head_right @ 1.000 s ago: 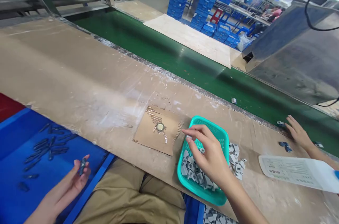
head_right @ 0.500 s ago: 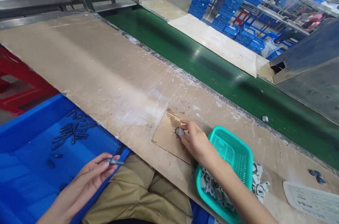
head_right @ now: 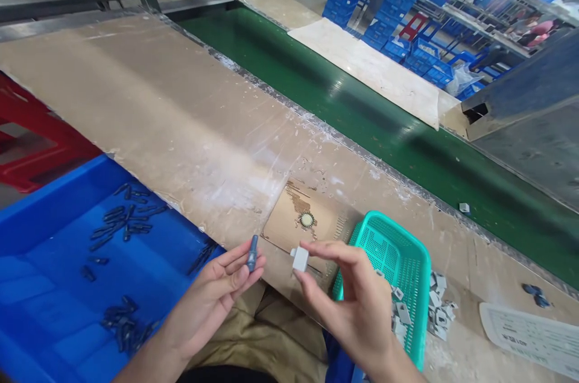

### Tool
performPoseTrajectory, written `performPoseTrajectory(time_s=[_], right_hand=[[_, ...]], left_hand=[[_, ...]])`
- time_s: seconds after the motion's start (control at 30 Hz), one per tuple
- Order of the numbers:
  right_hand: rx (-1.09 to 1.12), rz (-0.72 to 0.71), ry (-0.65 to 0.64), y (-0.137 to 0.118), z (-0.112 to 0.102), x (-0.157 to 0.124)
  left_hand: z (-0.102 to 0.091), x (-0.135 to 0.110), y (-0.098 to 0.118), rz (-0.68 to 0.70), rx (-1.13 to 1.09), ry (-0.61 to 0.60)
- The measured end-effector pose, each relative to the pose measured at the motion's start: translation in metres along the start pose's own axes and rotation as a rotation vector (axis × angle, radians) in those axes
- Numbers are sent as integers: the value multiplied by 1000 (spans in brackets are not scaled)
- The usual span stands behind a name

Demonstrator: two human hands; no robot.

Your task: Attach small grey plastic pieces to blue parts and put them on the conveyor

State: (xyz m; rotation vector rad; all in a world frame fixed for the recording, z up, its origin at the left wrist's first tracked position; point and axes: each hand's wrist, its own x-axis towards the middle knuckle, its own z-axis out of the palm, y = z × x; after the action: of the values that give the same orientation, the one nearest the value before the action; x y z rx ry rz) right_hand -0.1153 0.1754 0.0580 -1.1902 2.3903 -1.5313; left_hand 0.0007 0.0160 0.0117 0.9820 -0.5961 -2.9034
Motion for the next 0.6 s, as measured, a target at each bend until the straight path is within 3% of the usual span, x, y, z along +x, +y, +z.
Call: performPoseTrajectory(time_s=[0.23, 0.6], right_hand=[[-16, -151, -86, -6, 3, -15], [-41, -192, -206, -5, 8, -11]], left_hand=[[21, 2, -12, 60, 143, -86], [24, -3, -21, 299, 469, 23]])
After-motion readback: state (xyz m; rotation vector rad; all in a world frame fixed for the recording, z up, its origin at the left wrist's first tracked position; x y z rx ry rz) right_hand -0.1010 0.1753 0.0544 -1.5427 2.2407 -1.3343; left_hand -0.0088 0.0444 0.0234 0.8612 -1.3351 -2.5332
